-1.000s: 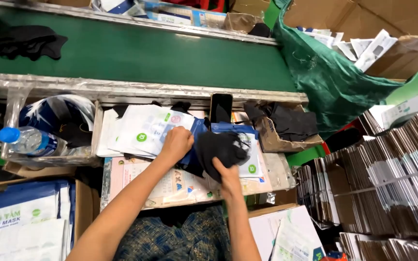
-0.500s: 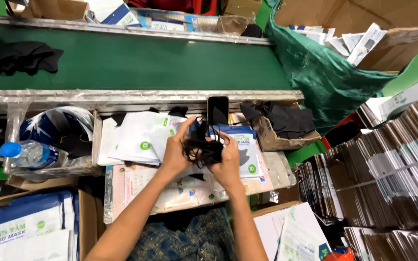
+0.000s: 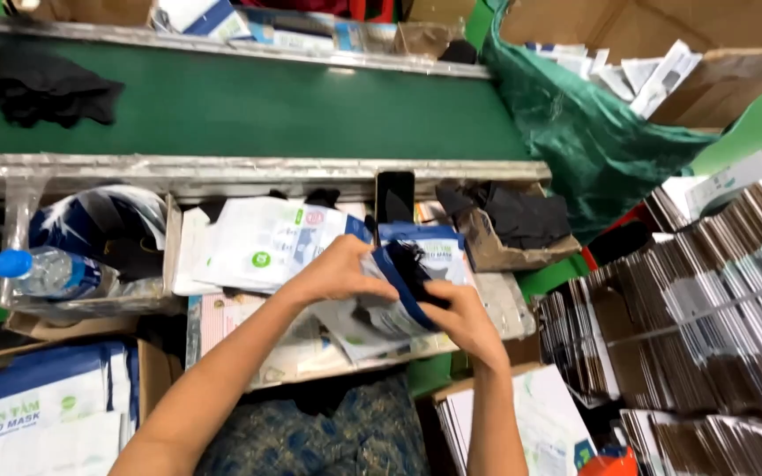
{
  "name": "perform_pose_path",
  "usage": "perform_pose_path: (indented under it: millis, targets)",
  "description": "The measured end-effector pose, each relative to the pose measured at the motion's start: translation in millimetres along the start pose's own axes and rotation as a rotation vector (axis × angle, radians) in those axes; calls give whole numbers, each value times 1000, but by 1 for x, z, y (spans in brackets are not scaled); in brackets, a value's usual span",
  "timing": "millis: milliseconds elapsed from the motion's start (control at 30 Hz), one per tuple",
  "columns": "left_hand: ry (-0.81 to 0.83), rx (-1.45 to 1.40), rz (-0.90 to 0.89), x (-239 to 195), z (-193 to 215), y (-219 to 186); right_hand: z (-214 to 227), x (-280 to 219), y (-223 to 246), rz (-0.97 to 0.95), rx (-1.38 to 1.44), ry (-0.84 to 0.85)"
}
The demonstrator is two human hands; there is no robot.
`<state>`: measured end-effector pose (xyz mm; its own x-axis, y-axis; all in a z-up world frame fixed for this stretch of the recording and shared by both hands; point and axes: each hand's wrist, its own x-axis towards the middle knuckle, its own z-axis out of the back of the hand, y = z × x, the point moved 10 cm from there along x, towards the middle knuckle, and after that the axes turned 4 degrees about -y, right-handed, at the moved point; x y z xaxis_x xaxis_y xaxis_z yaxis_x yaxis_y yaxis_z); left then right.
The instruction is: Manually counting, stacking, and inserting face masks into plastic retail pouches at a factory conveyor belt.
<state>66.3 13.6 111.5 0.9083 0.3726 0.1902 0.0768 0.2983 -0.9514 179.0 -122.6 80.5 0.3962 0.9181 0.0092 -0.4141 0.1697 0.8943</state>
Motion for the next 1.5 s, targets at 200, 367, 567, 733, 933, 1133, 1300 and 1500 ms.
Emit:
perform_pose_path:
  millis: [200, 367, 567, 733, 933, 1133, 1300, 1500]
  targets:
    - [-45, 262, 61, -2, -40, 15, -24, -8, -37, 177, -706, 43]
    - [-45, -55, -21, -8, -40, -1, -2, -23, 5, 55, -258, 14]
    - [-143, -136, -132, -13, -35, -12, 16, -51, 119, 502, -328, -320]
    - [-323, -31, -106, -16, -45, -4, 11, -57, 49, 405, -527, -467]
    - [-416, -125, -193, -5, -5, -5, 21, -27, 55, 343, -623, -461]
    - [-350, -767, 109, 44, 25, 64, 10, 22, 31, 410, 123, -497]
    - [-642, -678, 217, 28, 46, 106, 17, 51, -13, 254, 352, -571]
    - [-562, -437, 166, -9, 35, 100, 11, 47, -41, 21, 434, -399]
